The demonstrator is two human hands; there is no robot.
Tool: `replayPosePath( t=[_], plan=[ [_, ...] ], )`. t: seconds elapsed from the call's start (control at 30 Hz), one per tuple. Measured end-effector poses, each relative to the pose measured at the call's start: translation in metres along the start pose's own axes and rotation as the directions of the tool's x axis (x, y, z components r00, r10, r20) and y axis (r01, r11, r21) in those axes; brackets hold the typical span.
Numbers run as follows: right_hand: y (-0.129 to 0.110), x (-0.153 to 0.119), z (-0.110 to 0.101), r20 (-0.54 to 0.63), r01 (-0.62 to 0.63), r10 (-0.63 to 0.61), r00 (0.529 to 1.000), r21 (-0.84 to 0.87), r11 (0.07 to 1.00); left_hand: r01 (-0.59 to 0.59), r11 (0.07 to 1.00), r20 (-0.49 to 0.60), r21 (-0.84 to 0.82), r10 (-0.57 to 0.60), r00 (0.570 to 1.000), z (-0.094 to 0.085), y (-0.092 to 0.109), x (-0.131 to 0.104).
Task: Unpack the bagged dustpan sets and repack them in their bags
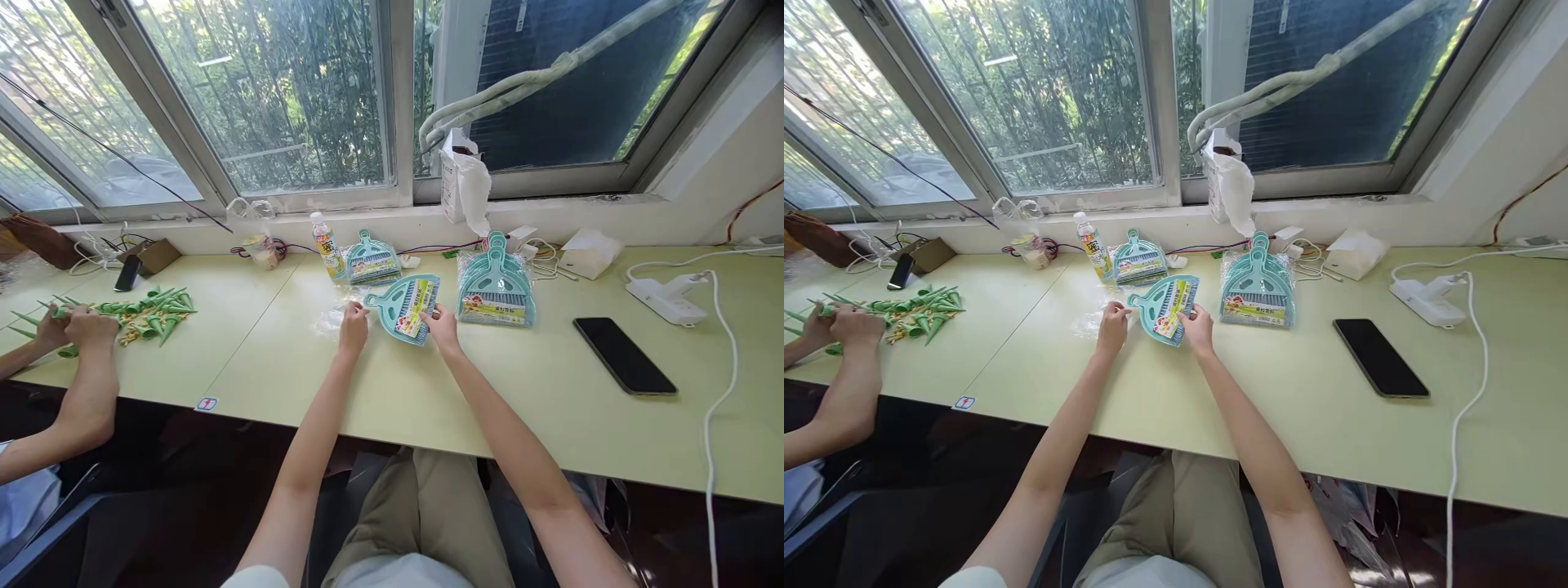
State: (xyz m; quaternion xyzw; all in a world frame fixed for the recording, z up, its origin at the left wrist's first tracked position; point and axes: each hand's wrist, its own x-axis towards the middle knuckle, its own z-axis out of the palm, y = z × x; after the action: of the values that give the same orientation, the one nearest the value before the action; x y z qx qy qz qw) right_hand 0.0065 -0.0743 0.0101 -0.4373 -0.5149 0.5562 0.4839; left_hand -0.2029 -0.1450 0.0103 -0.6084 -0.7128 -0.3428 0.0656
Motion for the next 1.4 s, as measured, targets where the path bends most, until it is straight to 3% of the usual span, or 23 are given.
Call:
replayPosePath(
  t=[0.17, 0.33, 0.43, 0.63, 0.87, 1.0, 1.1, 1.17, 1.23, 1.27, 1.3, 1.33, 1.4],
  plan=[
    [0.006, 0.002, 0.001, 0.009, -0.033, 0.033, 0.999, -0.014, 0.999, -0.075, 0.997, 0.086, -0.003, 0.075, 0.993, 0.011, -0.003, 0.000],
    [0.004, 0.001, 0.001, 0.024, -0.061, 0.062, 0.998, -0.027, 0.998, -0.035, 0.998, 0.067, 0.043, 0.032, 0.997, 0.013, -0.004, 0.002],
    [0.002, -0.001, 0.003, 0.069, -0.079, 0.078, 0.995, 0.003, 0.997, -0.066, 0.998, 0.056, -0.006, 0.066, 0.996, 0.012, -0.002, 0.003],
    [-0.003, -0.002, 0.001, 0.139, -0.049, 0.031, 0.990, 0.131, 0.990, -0.112, 0.982, 0.005, -0.153, 0.115, 0.993, 0.000, 0.013, 0.002],
    [-0.006, -0.004, 0.006, 0.213, -0.007, -0.021, 0.977, 0.129, 0.992, -0.136, 0.925, -0.099, -0.354, 0.107, 0.989, -0.017, 0.029, 0.002],
    [-0.002, -0.011, 0.016, 0.185, 0.001, -0.036, 0.982, 0.188, 0.982, -0.167, 0.933, -0.089, -0.318, 0.146, 0.985, -0.016, 0.042, -0.005],
    [0.000, -0.015, 0.019, 0.118, -0.012, -0.019, 0.993, 0.261, 0.965, -0.100, 0.954, -0.245, -0.284, 0.028, 0.969, -0.017, 0.051, -0.010],
    [-0.001, -0.016, 0.019, 0.093, -0.021, -0.008, 0.996, 0.310, 0.950, 0.007, 0.939, -0.431, -0.344, -0.164, 0.887, -0.019, 0.053, -0.011],
    [-0.001, -0.017, 0.019, 0.079, -0.024, -0.002, 0.997, 0.335, 0.942, 0.088, 0.857, -0.524, -0.507, -0.388, 0.758, -0.021, 0.049, -0.008],
    [0.000, -0.016, 0.019, 0.077, -0.026, 0.000, 0.997, 0.340, 0.940, 0.107, 0.774, -0.483, -0.624, -0.490, 0.726, -0.022, 0.045, -0.005],
    [0.000, -0.016, 0.019, 0.076, -0.027, 0.001, 0.997, 0.341, 0.940, 0.124, 0.651, -0.372, -0.749, -0.567, 0.735, -0.022, 0.041, -0.002],
    [0.000, -0.017, 0.020, 0.080, -0.029, 0.001, 0.997, 0.341, 0.940, 0.155, 0.495, -0.206, -0.855, -0.600, 0.773, -0.021, 0.037, 0.002],
    [0.001, -0.017, 0.021, 0.096, -0.032, 0.000, 0.995, 0.338, 0.940, 0.271, 0.180, 0.146, -0.946, -0.510, 0.847, -0.017, 0.032, 0.007]
  ],
)
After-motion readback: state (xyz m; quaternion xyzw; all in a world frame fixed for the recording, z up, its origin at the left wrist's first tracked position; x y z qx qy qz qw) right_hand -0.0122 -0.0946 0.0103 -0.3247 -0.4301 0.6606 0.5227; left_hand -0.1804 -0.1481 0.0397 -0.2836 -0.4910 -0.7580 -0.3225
